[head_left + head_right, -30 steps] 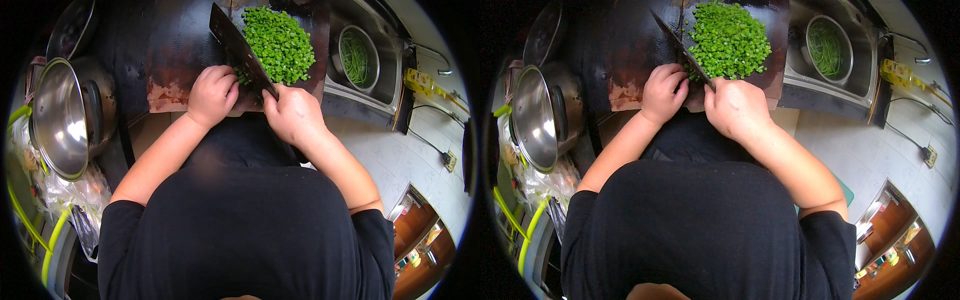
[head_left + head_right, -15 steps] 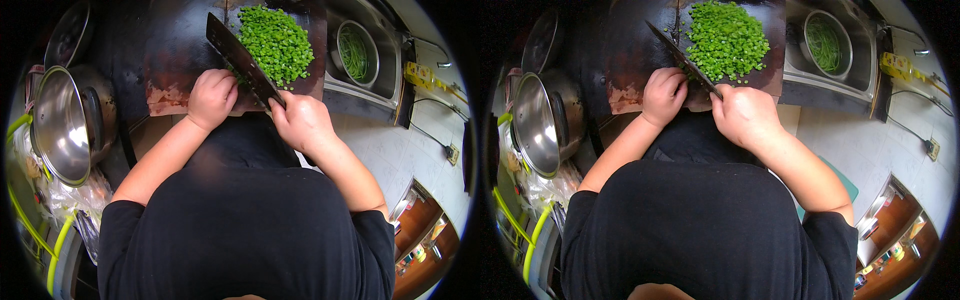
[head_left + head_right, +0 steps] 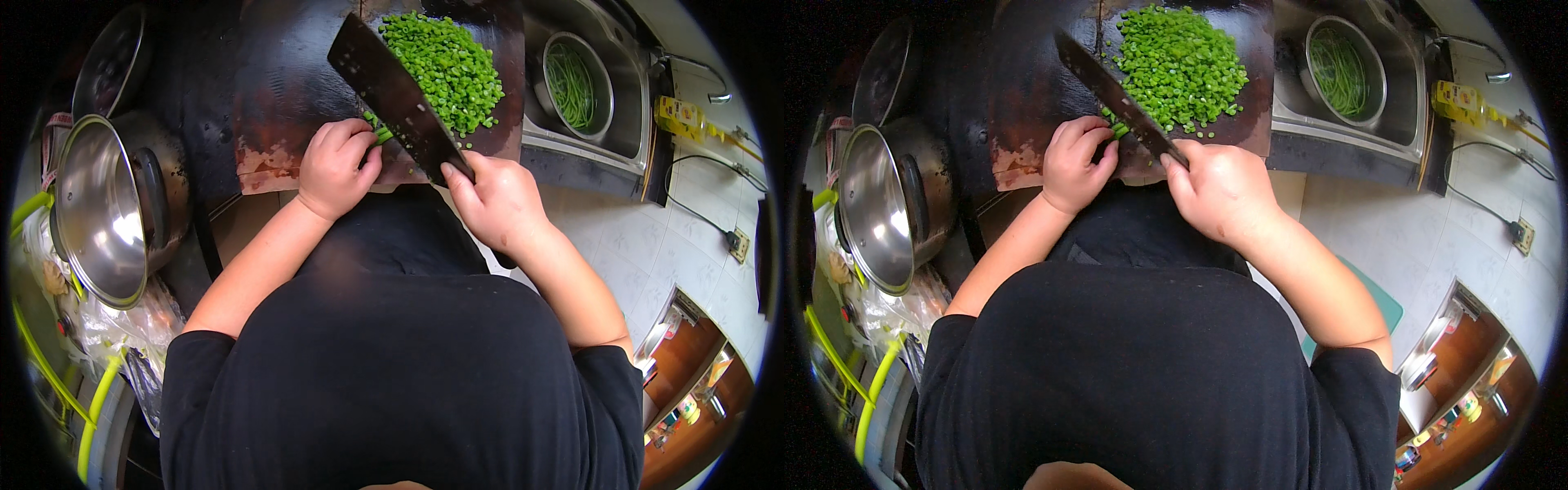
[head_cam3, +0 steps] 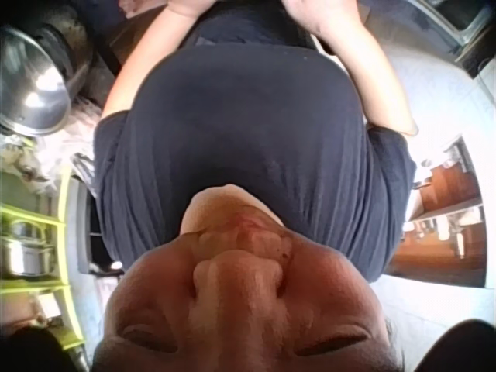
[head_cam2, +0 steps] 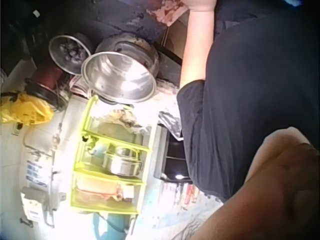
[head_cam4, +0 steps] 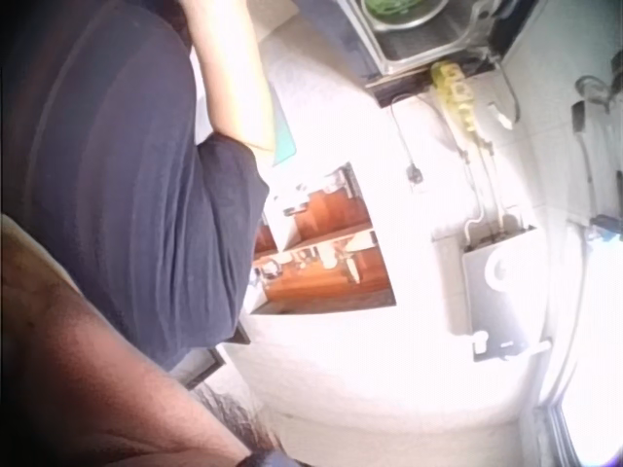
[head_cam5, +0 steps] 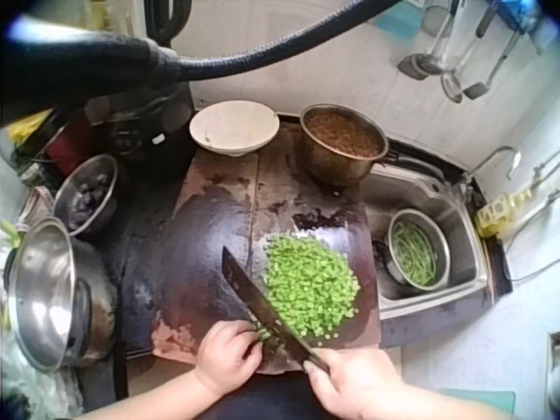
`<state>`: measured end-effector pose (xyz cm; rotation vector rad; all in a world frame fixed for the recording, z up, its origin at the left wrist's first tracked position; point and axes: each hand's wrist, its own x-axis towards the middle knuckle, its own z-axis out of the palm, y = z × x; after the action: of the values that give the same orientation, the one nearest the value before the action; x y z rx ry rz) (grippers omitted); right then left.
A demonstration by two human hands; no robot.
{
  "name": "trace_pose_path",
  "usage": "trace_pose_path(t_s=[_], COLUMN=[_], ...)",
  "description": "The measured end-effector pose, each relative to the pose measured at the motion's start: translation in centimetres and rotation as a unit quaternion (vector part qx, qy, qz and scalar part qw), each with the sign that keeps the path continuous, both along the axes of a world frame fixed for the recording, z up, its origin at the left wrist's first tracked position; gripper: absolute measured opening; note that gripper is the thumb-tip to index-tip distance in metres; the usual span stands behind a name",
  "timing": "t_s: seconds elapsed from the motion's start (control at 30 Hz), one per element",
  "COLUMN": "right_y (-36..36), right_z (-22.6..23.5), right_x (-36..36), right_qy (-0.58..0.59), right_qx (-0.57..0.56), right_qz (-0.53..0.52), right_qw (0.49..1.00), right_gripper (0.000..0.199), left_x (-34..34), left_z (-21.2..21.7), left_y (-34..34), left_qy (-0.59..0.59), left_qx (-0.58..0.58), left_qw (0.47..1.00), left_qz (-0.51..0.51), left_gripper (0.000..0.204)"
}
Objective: The person chops green beans into small pieces on a wooden cutting board using a cleaver. They then transfer the chopped beans into a bowl. Finally, the person washes whole green beans in a metal bowl under running water in the sink.
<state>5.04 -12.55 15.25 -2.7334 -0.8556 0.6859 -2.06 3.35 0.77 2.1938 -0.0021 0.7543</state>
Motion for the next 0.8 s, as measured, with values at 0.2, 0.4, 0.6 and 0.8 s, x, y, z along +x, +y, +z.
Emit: trace_pose_path(t_s=[0.2, 0.4, 0.6, 0.8], right_y=[1.3, 1.8, -0.1, 0.8], right_z=[-0.5, -1.6, -1.0, -0.3], right_x=[-0.4, -0.3, -0.3, -0.9], right_qy=[0.007, -0.002, -0.016, -0.008], right_qx=[-0.062, -0.050, 0.006, -0.043], right_qz=[0.015, -0.013, -0.019, 0.000], right_qw=[0.998, 0.999, 1.000, 0.999], right_gripper=[0.025, 0.028, 0.027, 0.026], left_x=[0.2, 0.1, 0.1, 0.1], left_z=[-0.3, -0.2, -0.1, -0.3], left_y=[0.0, 0.1, 0.0, 0.1], left_qy=[-0.005, 0.000, -0.009, -0.002], left_qx=[0.006, 0.007, 0.001, 0.005], left_qw=[1.000, 1.000, 1.000, 1.000], left_qz=[-0.008, -0.009, -0.006, -0.003], left_gripper=[0.012, 0.011, 0.010, 0.009])
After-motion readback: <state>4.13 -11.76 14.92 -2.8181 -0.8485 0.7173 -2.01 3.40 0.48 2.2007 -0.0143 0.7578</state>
